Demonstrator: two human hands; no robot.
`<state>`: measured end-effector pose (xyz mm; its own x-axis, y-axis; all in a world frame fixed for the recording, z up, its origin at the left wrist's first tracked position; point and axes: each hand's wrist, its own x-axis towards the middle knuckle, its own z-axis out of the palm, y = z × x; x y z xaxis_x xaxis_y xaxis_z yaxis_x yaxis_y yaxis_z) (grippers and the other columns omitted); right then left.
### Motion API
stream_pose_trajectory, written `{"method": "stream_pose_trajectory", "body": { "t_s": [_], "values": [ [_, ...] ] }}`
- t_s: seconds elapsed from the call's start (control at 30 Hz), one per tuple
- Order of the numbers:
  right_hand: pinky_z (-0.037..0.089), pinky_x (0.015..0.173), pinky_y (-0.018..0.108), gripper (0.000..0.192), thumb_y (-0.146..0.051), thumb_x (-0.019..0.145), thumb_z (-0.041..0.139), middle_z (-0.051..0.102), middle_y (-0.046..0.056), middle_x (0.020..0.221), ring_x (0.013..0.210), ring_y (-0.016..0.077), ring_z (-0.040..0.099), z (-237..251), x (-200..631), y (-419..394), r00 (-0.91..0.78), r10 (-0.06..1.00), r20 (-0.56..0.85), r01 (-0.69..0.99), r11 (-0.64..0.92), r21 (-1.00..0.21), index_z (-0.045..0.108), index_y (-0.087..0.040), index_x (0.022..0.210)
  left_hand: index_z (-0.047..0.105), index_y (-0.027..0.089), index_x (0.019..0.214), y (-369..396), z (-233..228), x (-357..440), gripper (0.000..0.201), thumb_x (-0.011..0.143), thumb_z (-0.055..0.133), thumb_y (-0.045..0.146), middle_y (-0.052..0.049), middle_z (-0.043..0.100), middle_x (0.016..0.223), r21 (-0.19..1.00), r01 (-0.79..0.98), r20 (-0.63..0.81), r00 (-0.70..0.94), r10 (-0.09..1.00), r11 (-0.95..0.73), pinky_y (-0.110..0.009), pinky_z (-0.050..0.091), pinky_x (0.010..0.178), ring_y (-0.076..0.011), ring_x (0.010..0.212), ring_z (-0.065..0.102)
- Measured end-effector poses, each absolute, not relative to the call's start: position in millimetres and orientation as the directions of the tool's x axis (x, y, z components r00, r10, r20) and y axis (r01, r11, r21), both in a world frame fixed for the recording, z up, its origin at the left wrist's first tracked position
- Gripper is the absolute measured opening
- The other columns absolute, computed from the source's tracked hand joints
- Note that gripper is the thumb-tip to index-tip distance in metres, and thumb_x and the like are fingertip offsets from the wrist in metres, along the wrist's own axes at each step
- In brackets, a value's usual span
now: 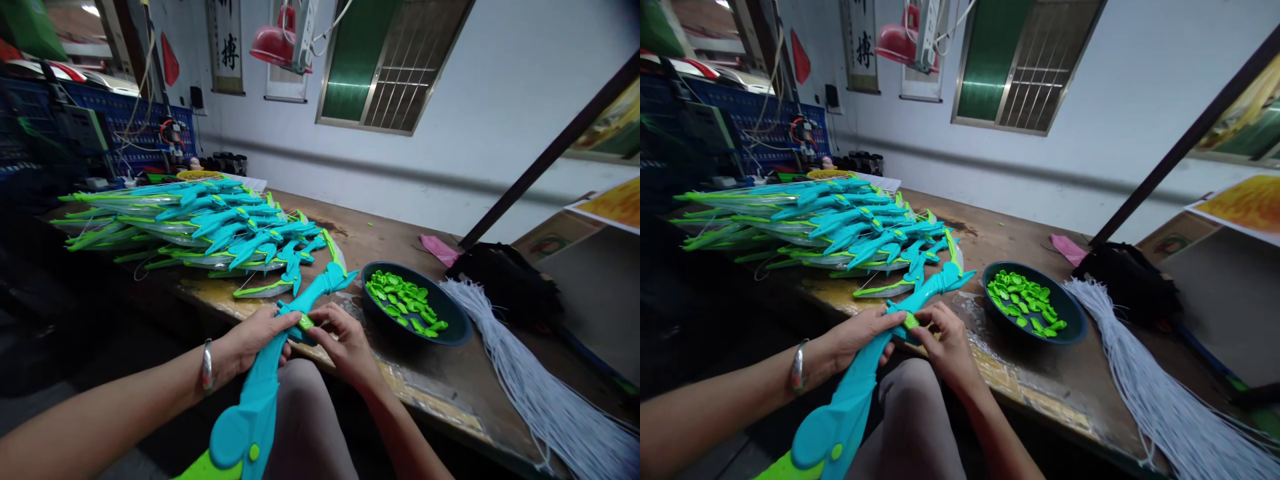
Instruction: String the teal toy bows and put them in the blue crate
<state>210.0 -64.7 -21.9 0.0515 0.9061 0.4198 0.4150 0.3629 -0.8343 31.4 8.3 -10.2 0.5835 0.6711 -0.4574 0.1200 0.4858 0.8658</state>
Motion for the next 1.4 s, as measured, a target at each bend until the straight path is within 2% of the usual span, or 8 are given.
{"method": "stream_pose_trajectory", "body": {
  "t_s": [0.37,0.53,0.7,0.87,1.07,1.2,1.3,1.4],
  "values": [
    [0.049,0.060,0.025,0.021,-0.037,0.083,0.076,0.063,0.001,0.080,0.066,0.0134,0.058,-22,210,-64,0.125,0.943,0.309,0.293,0.262,-0.919,0.068,-0.018,0.085,0.057,0.018,0.091,1,5,31,0.038,0.078,0.074,0.050,0.002,0.062,0.055,0.871,0.117,-0.452,0.571,0.685,0.476,-0.021,0.048,0.043,-0.0122,0.044,0.057],
    [0.050,0.068,0.027,0.019,-0.036,0.081,0.076,0.063,0.002,0.087,0.079,0.0171,0.061,-20,209,-64,0.131,0.939,0.318,0.317,0.264,-0.911,0.072,-0.018,0.088,0.058,0.018,0.091,-1,0,33,0.040,0.076,0.073,0.053,0.004,0.058,0.052,0.921,0.132,-0.374,0.557,0.742,0.365,-0.022,0.046,0.041,-0.0132,0.043,0.055],
    [0.055,0.083,0.034,0.049,-0.042,0.075,0.083,0.067,0.007,0.106,0.097,0.0225,0.065,-17,197,-71,0.087,0.987,0.133,-0.043,0.138,-0.990,0.063,-0.019,0.113,0.058,0.019,0.092,-10,1,23,0.032,0.082,0.068,0.048,0.004,0.059,0.054,0.978,0.180,-0.186,0.522,0.832,0.105,-0.025,0.047,0.046,-0.0141,0.046,0.054],
    [0.054,0.093,0.039,0.045,-0.047,0.076,0.084,0.070,0.005,0.097,0.094,0.0232,0.068,-13,181,-89,-0.018,0.994,0.107,-0.226,0.100,-0.969,0.067,-0.019,0.106,0.064,0.019,0.081,-27,5,4,0.028,0.080,0.069,0.046,-0.004,0.069,0.074,0.878,0.341,0.139,0.491,0.860,-0.337,-0.030,0.051,0.063,-0.0210,0.068,0.063],
    [0.055,0.085,0.033,0.036,-0.047,0.085,0.077,0.069,0.005,0.098,0.090,0.0200,0.066,-19,166,-103,0.041,0.971,0.234,-0.166,0.237,-0.957,0.066,-0.021,0.107,0.070,0.019,0.090,-38,0,-6,0.026,0.081,0.068,0.042,-0.010,0.075,0.095,0.861,0.323,0.196,0.505,0.841,-0.394,-0.033,0.054,0.077,-0.0269,0.088,0.069],
    [0.057,0.082,0.032,0.031,-0.038,0.088,0.075,0.069,0.006,0.101,0.090,0.0203,0.068,-25,163,-101,0.050,0.970,0.236,-0.095,0.240,-0.966,0.063,-0.020,0.111,0.069,0.020,0.091,-35,-3,-11,0.026,0.085,0.068,0.045,-0.006,0.074,0.085,0.883,0.297,0.162,0.532,0.831,-0.363,-0.030,0.052,0.071,-0.0230,0.078,0.068],
    [0.059,0.082,0.033,0.042,-0.023,0.090,0.070,0.065,0.009,0.117,0.095,0.0206,0.068,-31,163,-97,0.177,0.891,0.419,0.220,0.379,-0.899,0.056,-0.023,0.130,0.065,0.019,0.093,-34,-5,-11,0.033,0.086,0.066,0.051,-0.005,0.073,0.080,0.932,0.279,0.078,0.466,0.881,-0.230,-0.028,0.049,0.064,-0.0231,0.076,0.067],
    [0.058,0.083,0.033,0.040,-0.011,0.093,0.062,0.059,0.010,0.120,0.102,0.0219,0.063,-32,162,-96,0.120,0.698,0.706,0.600,0.516,-0.611,0.057,-0.025,0.131,0.063,0.017,0.094,-35,-6,-6,0.038,0.085,0.067,0.054,-0.005,0.071,0.079,0.960,0.246,0.019,0.410,0.912,-0.131,-0.027,0.047,0.059,-0.0219,0.073,0.065]
  ]
}}
